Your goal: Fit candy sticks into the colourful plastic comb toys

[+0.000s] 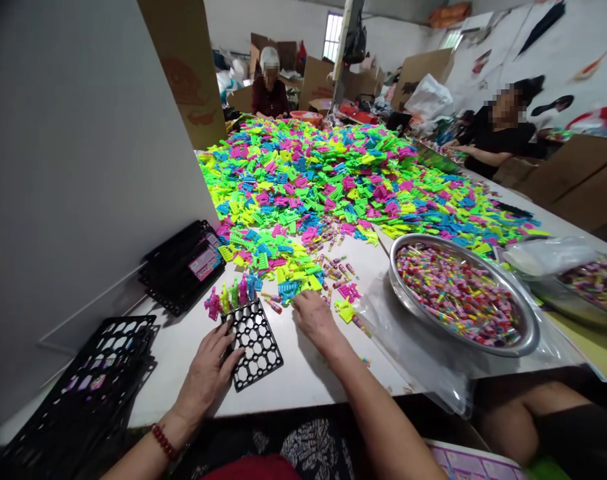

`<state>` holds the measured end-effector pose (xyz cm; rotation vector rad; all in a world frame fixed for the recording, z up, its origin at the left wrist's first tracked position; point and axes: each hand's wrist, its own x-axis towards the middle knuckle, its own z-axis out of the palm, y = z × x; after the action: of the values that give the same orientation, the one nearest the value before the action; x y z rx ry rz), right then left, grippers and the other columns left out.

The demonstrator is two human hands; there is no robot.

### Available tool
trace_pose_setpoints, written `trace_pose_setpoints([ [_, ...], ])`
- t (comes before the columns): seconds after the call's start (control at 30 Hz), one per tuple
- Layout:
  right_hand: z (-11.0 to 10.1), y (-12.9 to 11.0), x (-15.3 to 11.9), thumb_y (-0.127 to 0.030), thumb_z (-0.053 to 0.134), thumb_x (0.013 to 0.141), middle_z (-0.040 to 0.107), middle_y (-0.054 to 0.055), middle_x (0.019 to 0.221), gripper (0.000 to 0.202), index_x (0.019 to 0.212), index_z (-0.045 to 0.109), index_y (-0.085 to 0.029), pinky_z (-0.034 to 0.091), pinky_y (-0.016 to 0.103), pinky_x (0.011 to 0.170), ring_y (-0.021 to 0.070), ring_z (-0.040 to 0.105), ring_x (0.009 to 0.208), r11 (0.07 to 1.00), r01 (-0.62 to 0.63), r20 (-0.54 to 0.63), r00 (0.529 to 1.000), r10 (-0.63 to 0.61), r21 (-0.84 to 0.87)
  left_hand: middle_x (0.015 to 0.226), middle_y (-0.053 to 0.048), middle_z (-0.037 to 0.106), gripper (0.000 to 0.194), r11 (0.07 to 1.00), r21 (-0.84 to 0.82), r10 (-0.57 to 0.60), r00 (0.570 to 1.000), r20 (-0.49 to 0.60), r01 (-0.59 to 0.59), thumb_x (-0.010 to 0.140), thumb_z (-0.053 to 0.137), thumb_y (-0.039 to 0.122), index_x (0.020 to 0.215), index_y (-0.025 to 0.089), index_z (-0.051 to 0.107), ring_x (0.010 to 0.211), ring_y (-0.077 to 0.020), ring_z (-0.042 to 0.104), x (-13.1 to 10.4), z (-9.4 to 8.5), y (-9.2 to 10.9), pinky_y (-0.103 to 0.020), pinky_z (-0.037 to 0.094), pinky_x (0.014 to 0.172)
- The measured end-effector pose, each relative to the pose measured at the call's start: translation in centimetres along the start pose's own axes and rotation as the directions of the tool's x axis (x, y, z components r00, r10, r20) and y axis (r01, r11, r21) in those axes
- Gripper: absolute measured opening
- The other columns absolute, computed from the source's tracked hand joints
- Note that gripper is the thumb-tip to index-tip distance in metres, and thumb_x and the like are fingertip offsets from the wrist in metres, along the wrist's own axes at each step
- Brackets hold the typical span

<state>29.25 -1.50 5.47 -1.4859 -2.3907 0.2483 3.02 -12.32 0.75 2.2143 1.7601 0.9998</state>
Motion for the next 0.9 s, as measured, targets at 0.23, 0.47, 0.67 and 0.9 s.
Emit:
trace_pose_setpoints([
  [0.23,2.6,-4.8,2.8,-0.024,0.049,0.101,0.061,0.009,0.101,0.018,0.103,0.066,-0.018,0.043,0.028,0.075,0.0202,0.057,0.088,0.998,-0.012,0.045,0.999,0.015,-0.059,0.137,-0.015,0.057,0.025,0.992,-0.106,-0.073,0.997,-0.031,0.070,0.093,0.056,0.035,0.110,0.017,0.062,0.128,-0.0302,0.051,-0.1,-0.1,-0.5,-0.054,0.045,0.108],
  [0.47,3.1,-3.7,-0.2,-0.026,0.056,0.098,0.056,0.010,0.101,0.011,0.098,0.062,-0.017,0.043,0.029,0.068,0.0209,0.056,0.080,0.996,-0.068,0.016,0.997,0.069,-0.053,0.136,-0.016,0.058,0.024,0.989,-0.131,-0.072,0.995,-0.066,0.063,0.092,0.058,0.031,0.112,0.017,0.061,0.127,-0.0299,0.051,-0.3,-0.1,-0.6,-0.054,0.045,0.107],
  [0.67,2.3,-2.0,-4.0,-0.020,0.058,0.091,0.058,0.008,0.093,0.002,0.089,0.058,-0.019,0.044,0.036,0.080,0.0251,0.054,0.089,0.988,-0.085,-0.155,0.982,0.104,0.128,0.135,-0.019,0.056,0.030,0.996,-0.087,-0.017,0.992,-0.126,0.006,0.093,0.059,0.030,0.117,0.014,0.055,0.125,-0.0303,0.052,-0.1,-0.1,-0.7,-0.052,0.047,0.105],
  [0.9,2.0,-2.1,-6.5,-0.036,0.057,0.090,0.063,0.008,0.093,0.019,0.093,0.065,-0.019,0.044,0.041,0.084,0.0249,0.056,0.091,0.726,-0.202,-0.317,0.800,0.510,0.657,0.126,-0.018,0.059,0.031,0.990,-0.033,0.127,0.960,-0.248,-0.139,0.091,0.062,0.023,0.120,0.014,0.053,0.118,-0.0295,0.054,0.1,-1.5,0.3,-0.050,0.048,0.101],
])
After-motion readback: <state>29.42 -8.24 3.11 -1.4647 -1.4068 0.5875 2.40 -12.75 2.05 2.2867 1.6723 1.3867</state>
